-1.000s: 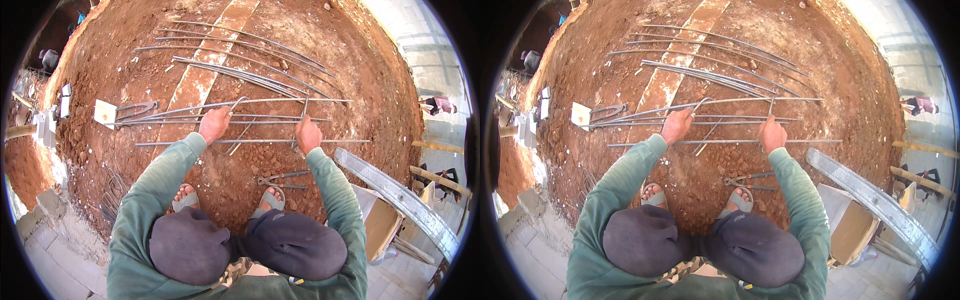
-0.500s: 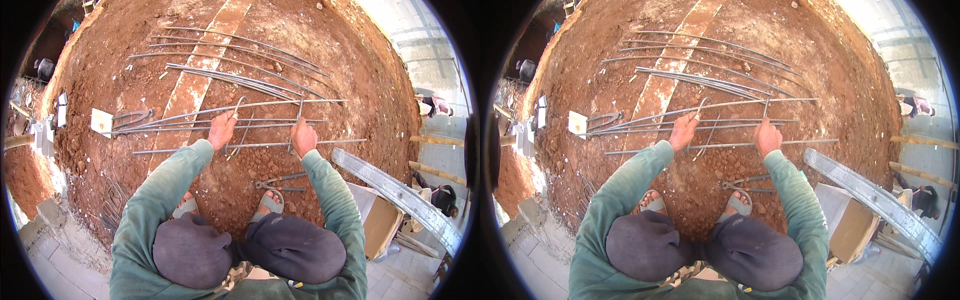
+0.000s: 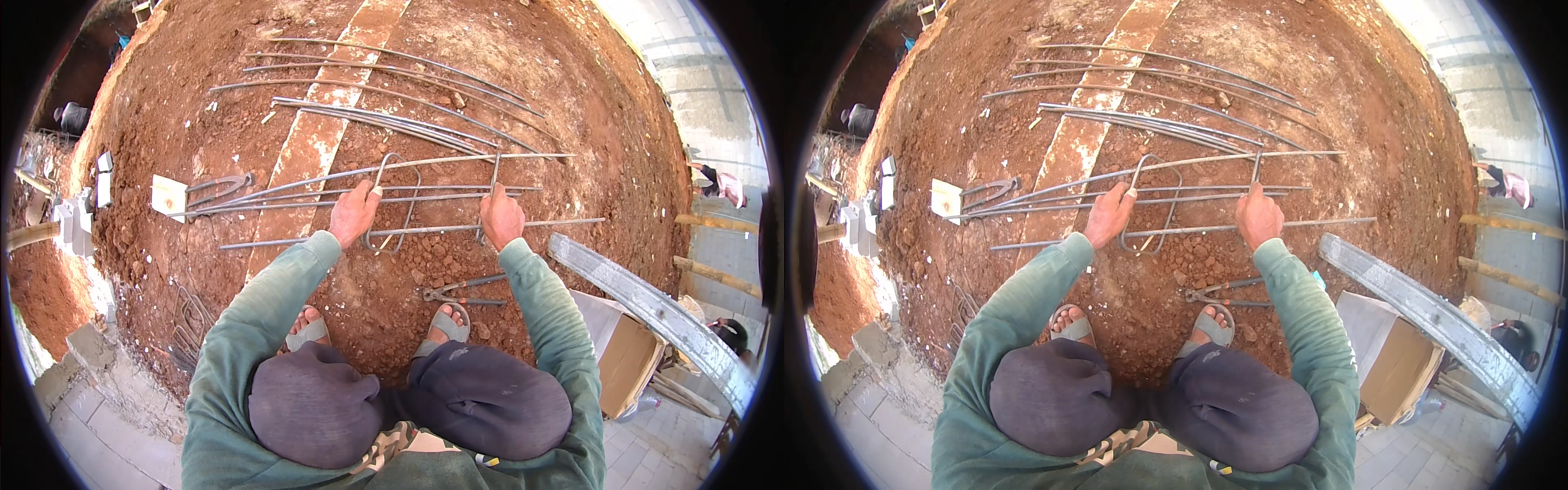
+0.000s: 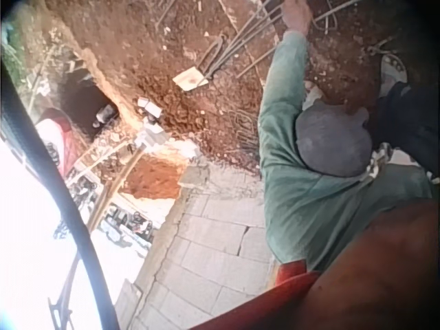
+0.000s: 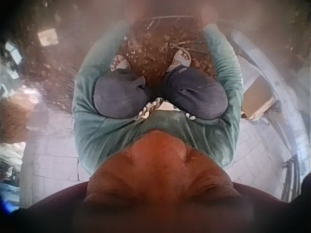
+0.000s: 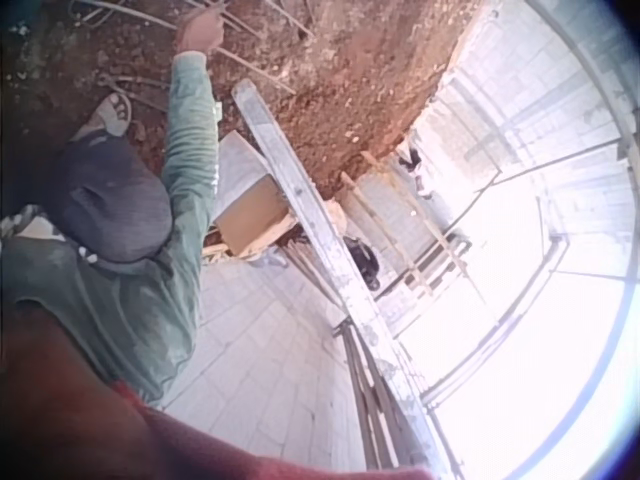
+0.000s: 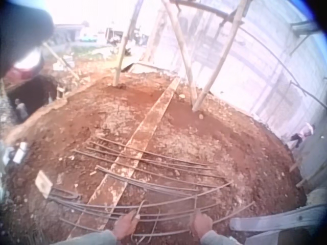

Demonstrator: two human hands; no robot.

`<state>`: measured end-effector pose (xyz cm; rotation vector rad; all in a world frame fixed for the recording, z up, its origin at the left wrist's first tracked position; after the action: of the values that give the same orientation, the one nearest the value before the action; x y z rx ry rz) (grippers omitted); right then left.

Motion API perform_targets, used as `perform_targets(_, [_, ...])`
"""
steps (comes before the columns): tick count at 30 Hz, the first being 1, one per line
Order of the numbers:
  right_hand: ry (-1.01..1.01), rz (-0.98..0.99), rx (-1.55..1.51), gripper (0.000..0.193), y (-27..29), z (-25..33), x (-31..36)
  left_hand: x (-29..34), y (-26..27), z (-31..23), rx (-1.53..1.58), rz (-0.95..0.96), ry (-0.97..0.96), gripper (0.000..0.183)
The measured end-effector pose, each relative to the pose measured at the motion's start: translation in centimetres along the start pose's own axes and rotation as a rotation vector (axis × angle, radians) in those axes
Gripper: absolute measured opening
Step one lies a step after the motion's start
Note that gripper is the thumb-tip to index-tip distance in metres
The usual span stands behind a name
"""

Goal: The person arranges metal rods on the ground and uses pliers to twist wire ties around intersections, forming a rebar grid. They repeatedly pick up rods, position them, and secure joints with wire.

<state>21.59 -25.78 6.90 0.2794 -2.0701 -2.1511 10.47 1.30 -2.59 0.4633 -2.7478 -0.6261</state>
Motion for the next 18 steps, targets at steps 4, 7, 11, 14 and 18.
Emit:
perform_targets(4, [0.150, -0.064, 0.002, 0.038, 1.9, 0.7, 0.0, 1.8, 2.6, 0.3, -0.181, -0.024, -0.099, 0.034])
perform_targets(7, [0.424, -0.058, 0.156, 0.045, 3.5, 2.0, -1.0, 4.4, 4.3, 0.6, -0.184, -0.023, -0.279, 0.034])
perform_targets(11, [0.718, -0.013, 0.168, 0.046, 3.7, 5.4, -4.5, 7.7, 4.4, 0.4, -0.357, -0.161, -0.457, 0.050])
perform_targets(14, [0.735, 0.049, 0.063, 0.052, 0.4, 9.7, -7.0, 8.0, 3.3, 0.4, -0.478, -0.155, -0.472, 0.059])
perform_targets(18, [0.705, 0.158, -0.021, 0.071, -5.1, 14.1, -7.3, 7.7, 2.9, 0.4, -0.499, -0.170, -0.491, 0.049])
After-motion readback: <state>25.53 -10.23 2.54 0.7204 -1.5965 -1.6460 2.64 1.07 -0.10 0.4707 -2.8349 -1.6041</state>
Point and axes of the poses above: each hand's wrist, its own x-axis away from the middle knuckle, its own y-axis out of the back of the hand, z = x × y, the point moved 2 cm from there along -x, towards the middle knuckle, and after that the axes turned 6 degrees about -z, right-handed, at the moved point
